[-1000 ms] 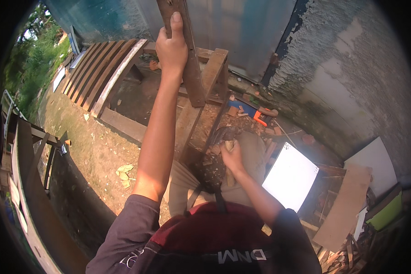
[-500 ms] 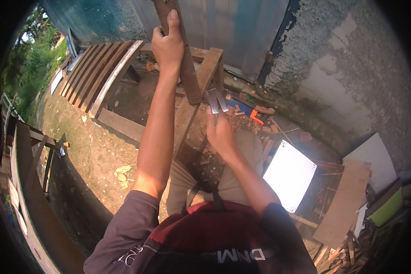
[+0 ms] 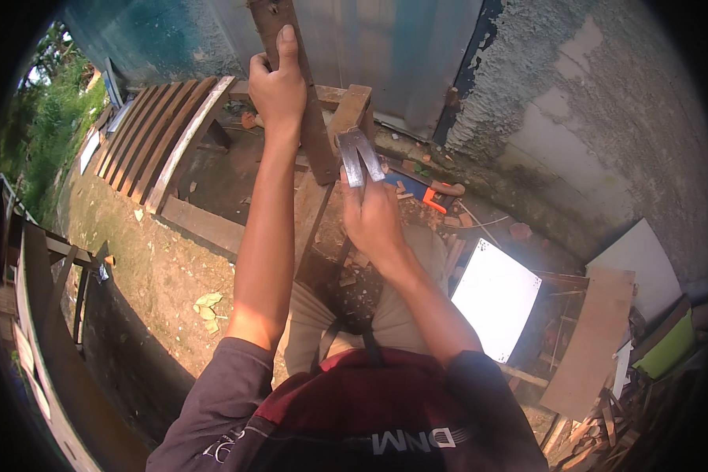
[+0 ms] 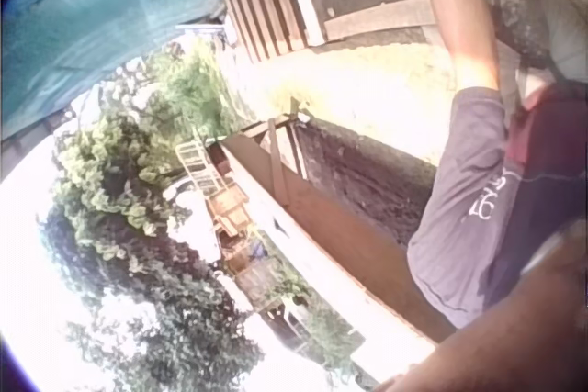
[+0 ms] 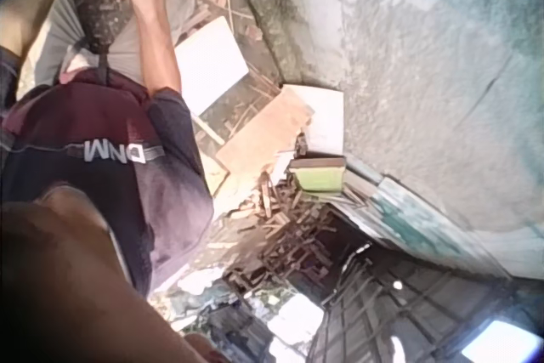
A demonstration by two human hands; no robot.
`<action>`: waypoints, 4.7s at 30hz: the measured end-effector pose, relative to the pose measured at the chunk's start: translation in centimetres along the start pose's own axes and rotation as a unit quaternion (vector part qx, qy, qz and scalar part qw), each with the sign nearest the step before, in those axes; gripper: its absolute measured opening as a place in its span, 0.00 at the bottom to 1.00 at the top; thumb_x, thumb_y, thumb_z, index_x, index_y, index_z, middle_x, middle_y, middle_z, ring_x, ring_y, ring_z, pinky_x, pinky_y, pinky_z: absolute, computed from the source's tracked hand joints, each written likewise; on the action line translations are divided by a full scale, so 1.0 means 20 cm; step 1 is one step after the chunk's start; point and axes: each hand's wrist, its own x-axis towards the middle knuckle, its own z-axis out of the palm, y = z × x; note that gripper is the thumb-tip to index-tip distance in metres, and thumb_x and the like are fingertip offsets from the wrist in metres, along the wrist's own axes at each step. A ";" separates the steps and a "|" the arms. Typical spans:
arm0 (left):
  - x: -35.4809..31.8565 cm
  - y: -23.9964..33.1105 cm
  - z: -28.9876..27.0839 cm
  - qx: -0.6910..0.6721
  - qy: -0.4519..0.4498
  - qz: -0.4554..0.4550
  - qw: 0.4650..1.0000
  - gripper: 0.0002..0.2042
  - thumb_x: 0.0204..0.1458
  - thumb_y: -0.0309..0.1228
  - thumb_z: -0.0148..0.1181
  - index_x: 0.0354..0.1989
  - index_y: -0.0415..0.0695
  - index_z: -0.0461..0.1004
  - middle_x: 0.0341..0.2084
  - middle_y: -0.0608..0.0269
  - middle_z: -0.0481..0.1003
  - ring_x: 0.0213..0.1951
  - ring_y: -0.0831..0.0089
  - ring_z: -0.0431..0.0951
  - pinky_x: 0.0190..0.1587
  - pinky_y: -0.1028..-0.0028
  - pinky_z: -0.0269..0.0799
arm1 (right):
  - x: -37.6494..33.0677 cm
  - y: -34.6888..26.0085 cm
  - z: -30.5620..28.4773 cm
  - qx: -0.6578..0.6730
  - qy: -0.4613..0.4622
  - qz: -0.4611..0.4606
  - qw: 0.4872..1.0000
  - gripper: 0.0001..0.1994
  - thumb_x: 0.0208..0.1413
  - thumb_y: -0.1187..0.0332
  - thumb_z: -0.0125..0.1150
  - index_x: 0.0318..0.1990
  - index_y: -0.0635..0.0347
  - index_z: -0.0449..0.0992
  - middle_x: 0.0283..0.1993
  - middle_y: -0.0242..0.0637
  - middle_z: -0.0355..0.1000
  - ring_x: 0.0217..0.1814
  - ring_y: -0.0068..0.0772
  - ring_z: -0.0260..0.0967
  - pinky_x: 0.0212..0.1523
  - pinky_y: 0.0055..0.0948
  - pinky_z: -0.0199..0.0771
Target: The person uses a hammer to pry apart and remove wooden slats from a wooden frame. They repeatedly strike and lever the slats loose, then set them aside on the ground.
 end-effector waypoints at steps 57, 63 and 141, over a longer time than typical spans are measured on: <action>0.13 -0.03 -0.35 -0.213 -0.108 -0.075 0.968 0.37 0.61 0.61 0.57 0.61 0.35 0.70 0.55 0.53 0.74 0.57 0.66 0.72 0.62 0.67 0.65 | 0.09 0.35 0.34 0.310 -0.010 0.342 0.887 0.16 0.67 0.55 0.62 0.36 0.58 0.70 0.21 0.28 0.63 0.13 0.19 0.58 0.11 0.25 0.58; 0.53 0.38 -0.40 -0.154 -0.045 -0.171 0.972 0.16 0.55 0.34 0.68 0.44 0.33 0.79 0.38 0.62 0.80 0.41 0.72 0.79 0.47 0.70 0.73 | 0.19 0.19 0.11 0.072 -0.107 0.282 0.951 0.23 0.65 0.46 0.62 0.37 0.61 0.74 0.29 0.39 0.75 0.23 0.33 0.72 0.24 0.36 0.70; -0.16 0.35 -0.42 -0.288 0.510 -0.376 0.718 0.29 0.56 0.60 0.47 0.51 0.46 0.72 0.40 0.56 0.77 0.44 0.59 0.79 0.47 0.57 0.77 | 1.49 0.08 -0.63 -0.039 -0.449 0.212 0.867 0.30 0.42 0.50 0.84 0.38 0.65 0.73 0.31 0.38 0.74 0.31 0.32 0.73 0.34 0.33 0.75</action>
